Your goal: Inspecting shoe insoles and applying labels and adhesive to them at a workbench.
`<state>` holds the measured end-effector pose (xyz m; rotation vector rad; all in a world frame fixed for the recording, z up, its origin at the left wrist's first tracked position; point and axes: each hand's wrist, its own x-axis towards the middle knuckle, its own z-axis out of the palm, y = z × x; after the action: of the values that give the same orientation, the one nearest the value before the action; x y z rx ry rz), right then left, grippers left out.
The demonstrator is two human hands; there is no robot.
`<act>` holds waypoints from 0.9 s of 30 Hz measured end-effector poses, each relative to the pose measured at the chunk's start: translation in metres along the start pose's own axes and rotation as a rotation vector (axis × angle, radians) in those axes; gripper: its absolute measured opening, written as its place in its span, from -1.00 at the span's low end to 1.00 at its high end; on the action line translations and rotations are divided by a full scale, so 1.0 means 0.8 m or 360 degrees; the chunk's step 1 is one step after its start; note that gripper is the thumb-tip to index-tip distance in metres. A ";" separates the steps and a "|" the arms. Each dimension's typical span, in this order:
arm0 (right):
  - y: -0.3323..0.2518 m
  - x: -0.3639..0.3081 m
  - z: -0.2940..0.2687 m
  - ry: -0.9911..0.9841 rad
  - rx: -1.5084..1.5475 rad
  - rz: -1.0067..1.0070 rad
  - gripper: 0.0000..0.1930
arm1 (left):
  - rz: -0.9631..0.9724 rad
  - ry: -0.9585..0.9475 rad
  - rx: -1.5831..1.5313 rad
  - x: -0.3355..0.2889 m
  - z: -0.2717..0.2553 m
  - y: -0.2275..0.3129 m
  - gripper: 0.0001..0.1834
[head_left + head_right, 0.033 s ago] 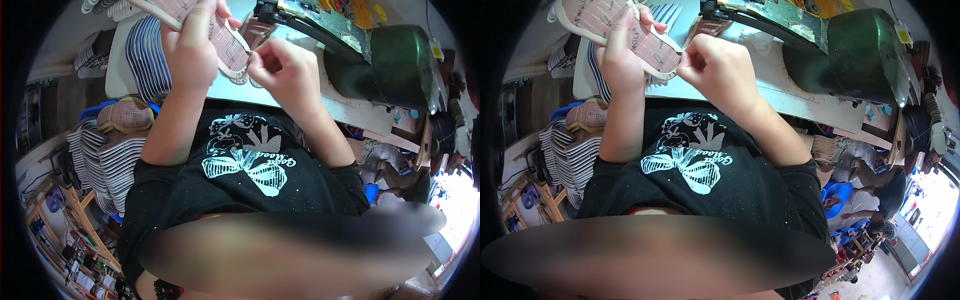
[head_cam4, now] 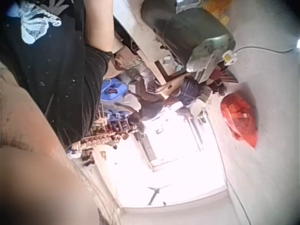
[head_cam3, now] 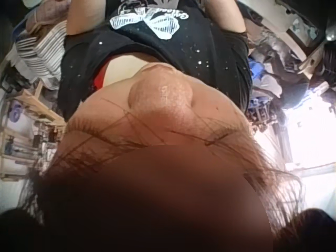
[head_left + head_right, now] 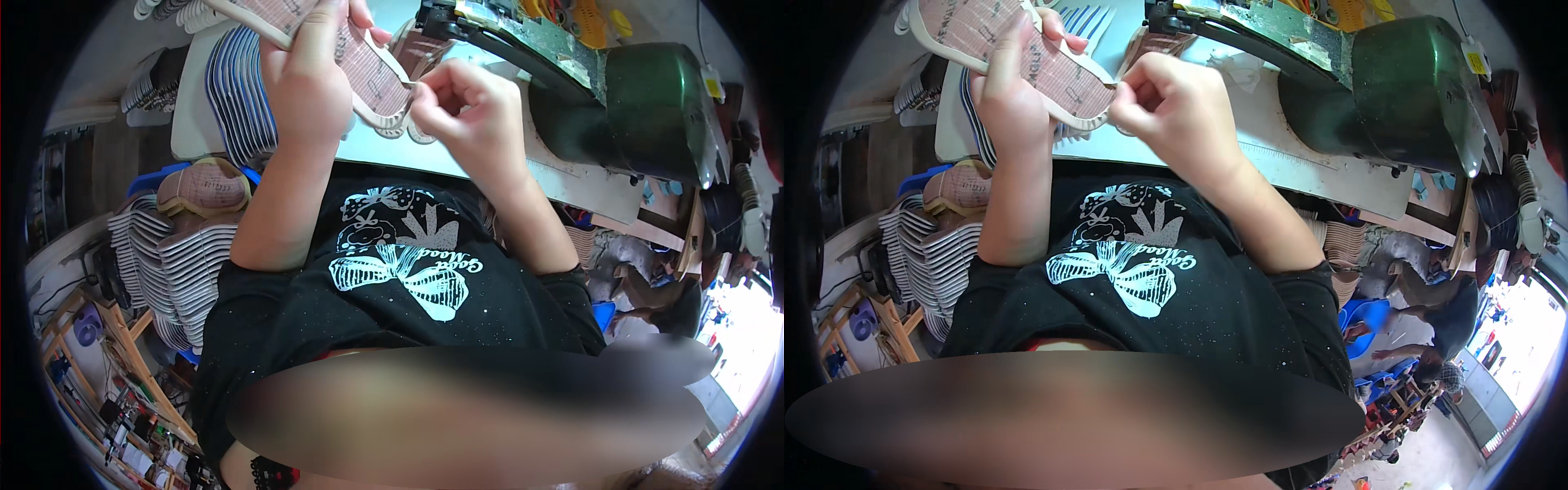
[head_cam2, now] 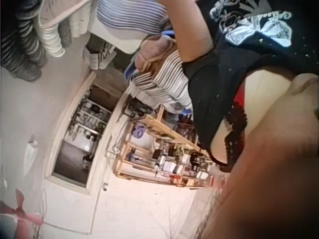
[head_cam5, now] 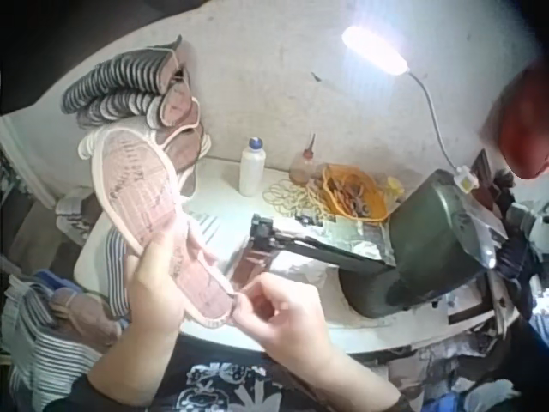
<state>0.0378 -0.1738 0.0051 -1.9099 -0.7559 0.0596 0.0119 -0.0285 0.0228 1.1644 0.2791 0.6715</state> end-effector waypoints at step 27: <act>0.020 0.012 0.000 -0.0444 0.1048 0.0743 -0.73 | 0.0733 -0.0177 -0.0254 0.012 0.011 -0.012 -0.83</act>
<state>0.0529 -0.1730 -0.0058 -1.4095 -0.3789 0.7818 0.0270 -0.0313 0.0186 1.1151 -0.1423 1.0072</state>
